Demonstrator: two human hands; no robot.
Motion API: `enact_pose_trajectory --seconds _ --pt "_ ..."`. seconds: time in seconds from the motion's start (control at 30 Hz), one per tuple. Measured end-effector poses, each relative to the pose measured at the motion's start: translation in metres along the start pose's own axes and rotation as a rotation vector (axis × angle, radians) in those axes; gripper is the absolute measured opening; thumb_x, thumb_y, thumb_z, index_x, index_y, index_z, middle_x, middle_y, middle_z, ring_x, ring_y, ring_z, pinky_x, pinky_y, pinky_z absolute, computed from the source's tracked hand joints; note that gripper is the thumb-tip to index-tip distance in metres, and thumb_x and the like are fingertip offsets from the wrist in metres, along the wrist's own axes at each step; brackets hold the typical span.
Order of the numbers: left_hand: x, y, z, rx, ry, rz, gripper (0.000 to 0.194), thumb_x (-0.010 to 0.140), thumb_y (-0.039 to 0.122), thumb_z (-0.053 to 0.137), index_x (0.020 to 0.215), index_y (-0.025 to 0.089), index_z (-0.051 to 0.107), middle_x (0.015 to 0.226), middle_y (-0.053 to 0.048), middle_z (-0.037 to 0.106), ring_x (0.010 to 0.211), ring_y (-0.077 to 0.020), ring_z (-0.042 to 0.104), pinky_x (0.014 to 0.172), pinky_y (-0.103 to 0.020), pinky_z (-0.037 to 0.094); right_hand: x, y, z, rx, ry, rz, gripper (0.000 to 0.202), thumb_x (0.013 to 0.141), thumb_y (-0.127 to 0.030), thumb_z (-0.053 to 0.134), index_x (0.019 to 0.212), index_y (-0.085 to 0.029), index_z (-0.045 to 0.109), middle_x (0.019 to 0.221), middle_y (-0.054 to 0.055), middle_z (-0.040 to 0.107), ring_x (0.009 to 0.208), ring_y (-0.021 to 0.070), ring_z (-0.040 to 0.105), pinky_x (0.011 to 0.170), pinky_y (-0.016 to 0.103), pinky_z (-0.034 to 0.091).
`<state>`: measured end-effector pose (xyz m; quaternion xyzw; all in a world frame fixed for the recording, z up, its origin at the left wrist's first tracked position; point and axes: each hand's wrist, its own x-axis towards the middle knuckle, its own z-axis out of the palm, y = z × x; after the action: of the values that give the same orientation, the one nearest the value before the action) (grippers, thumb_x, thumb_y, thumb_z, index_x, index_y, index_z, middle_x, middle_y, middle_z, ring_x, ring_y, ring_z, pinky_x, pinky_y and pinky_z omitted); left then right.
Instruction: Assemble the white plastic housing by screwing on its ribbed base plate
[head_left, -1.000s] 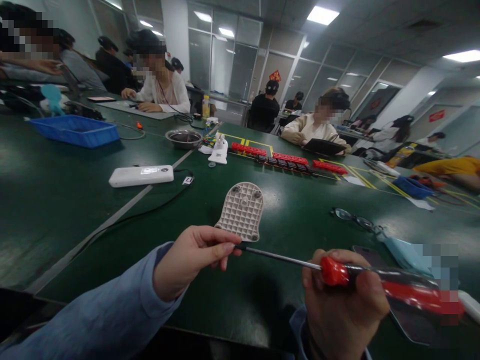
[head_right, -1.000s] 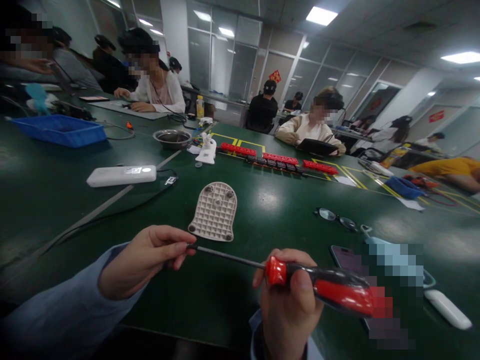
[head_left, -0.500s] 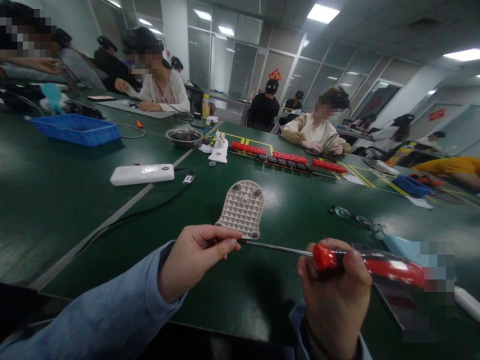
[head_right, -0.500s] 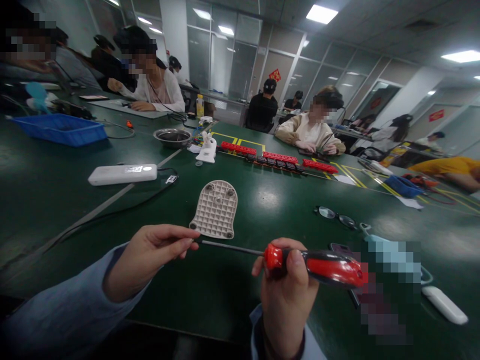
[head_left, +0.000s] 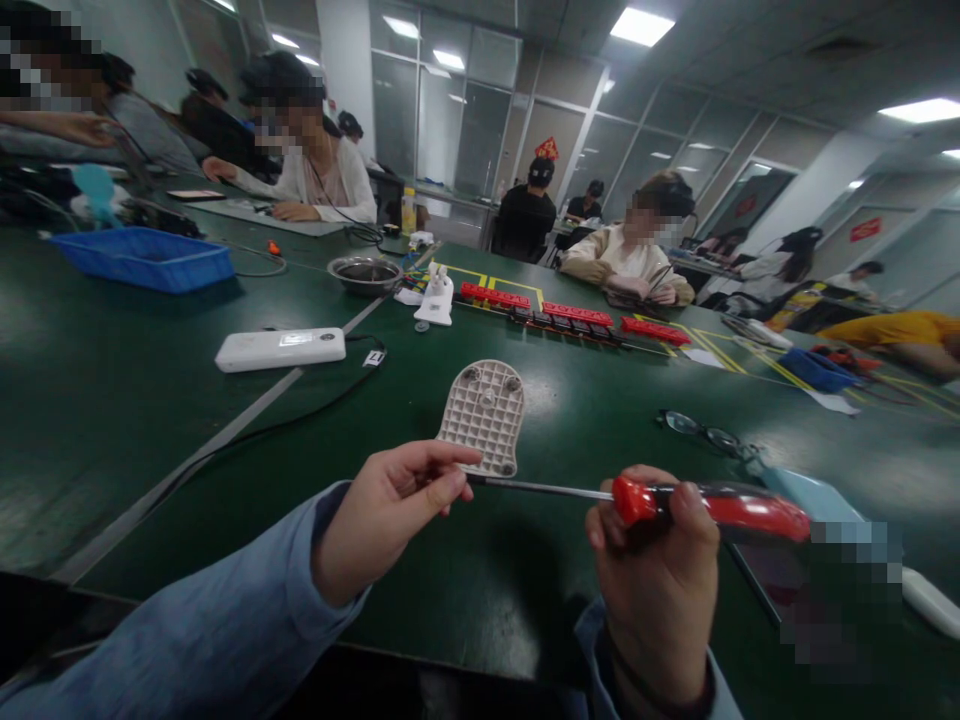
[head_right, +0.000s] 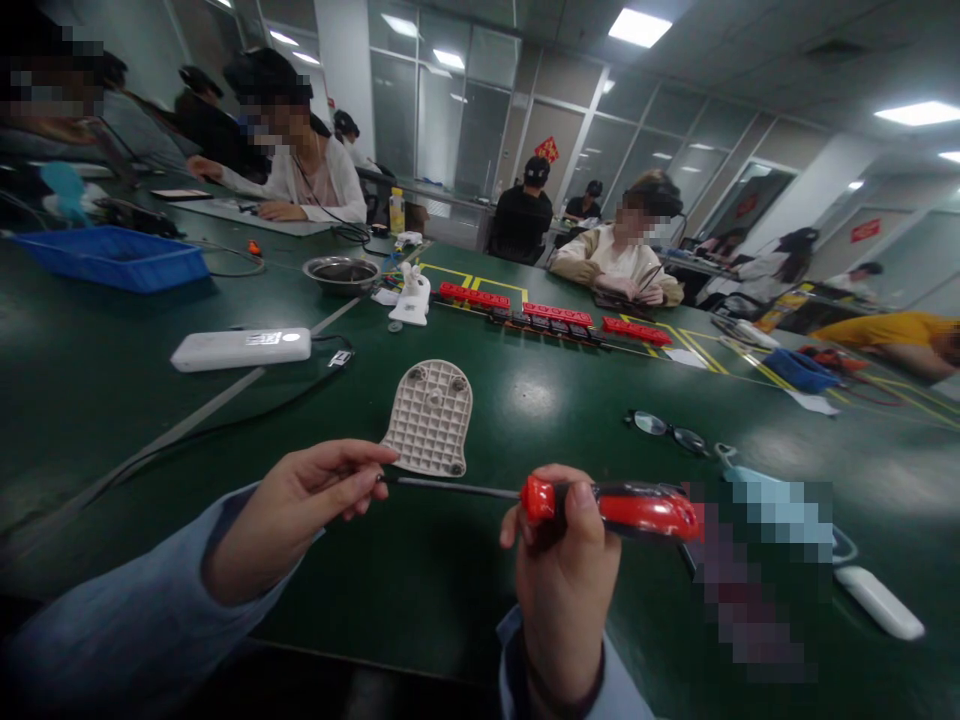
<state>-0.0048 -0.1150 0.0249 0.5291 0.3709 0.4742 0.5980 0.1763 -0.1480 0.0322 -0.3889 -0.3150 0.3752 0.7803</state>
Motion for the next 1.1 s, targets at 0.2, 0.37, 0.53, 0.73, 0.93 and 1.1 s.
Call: enact_pose_trajectory --seconds 0.2,0.37,0.53,0.73,0.93,1.1 --pt "0.001 -0.003 -0.004 -0.04 -0.029 0.02 0.042 0.078 0.046 0.036 0.093 0.014 0.058 0.063 -0.002 0.056 0.051 -0.0096 0.048 0.044 -0.021 0.035 0.001 -0.001 0.001 0.006 0.028 0.001 0.024 0.066 -0.039 0.053 0.063 -0.016 0.059 0.044 -0.006 0.043 0.034 0.0045 0.037 0.03 0.016 0.033" --pt "0.009 -0.005 -0.013 0.086 0.024 -0.113 0.036 0.079 0.041 0.039 0.1 0.015 0.052 0.067 0.0 0.05 0.054 -0.0093 0.046 0.044 -0.02 0.033 0.003 -0.002 0.0 0.063 0.029 -0.022 0.024 0.067 -0.039 0.053 0.063 -0.016 0.058 0.043 -0.006 0.043 0.035 0.0044 0.037 0.031 0.016 0.033" --pt "0.044 -0.001 -0.039 0.128 0.091 -0.313 0.051 0.073 0.038 0.05 0.118 0.019 0.037 0.118 -0.009 0.043 0.098 -0.0189 0.047 0.072 -0.027 0.041 0.007 -0.006 -0.001 0.176 0.053 -0.007 0.024 0.066 -0.039 0.054 0.062 -0.015 0.056 0.047 -0.007 0.044 0.036 0.0037 0.036 0.031 0.015 0.031" --pt "0.104 0.0 -0.05 -0.017 -0.148 -0.786 0.038 0.075 0.041 0.044 0.092 0.008 0.052 0.087 -0.012 0.06 0.08 -0.0177 0.055 0.076 -0.029 0.04 0.011 -0.012 0.0 0.288 0.034 0.042 0.025 0.069 -0.038 0.052 0.059 -0.016 0.05 0.048 -0.007 0.041 0.038 0.0035 0.034 0.032 0.015 0.03" --pt "0.121 -0.009 -0.027 0.063 -0.325 -0.844 0.025 0.068 0.038 0.054 0.069 0.013 0.059 0.062 -0.004 0.061 0.063 -0.0154 0.055 0.069 -0.029 0.039 0.02 -0.025 -0.007 0.251 0.057 -0.022 0.024 0.069 -0.039 0.052 0.061 -0.016 0.05 0.049 -0.007 0.041 0.039 0.0039 0.035 0.033 0.015 0.031" --pt "0.109 -0.017 -0.019 -0.177 -0.325 -0.743 0.027 0.072 0.035 0.052 0.09 0.015 0.058 0.084 -0.006 0.065 0.083 -0.0178 0.056 0.077 -0.031 0.038 0.033 -0.052 -0.002 0.155 0.087 -0.14 0.025 0.061 -0.041 0.057 0.061 -0.016 0.054 0.048 -0.007 0.044 0.039 0.0049 0.036 0.032 0.017 0.032"
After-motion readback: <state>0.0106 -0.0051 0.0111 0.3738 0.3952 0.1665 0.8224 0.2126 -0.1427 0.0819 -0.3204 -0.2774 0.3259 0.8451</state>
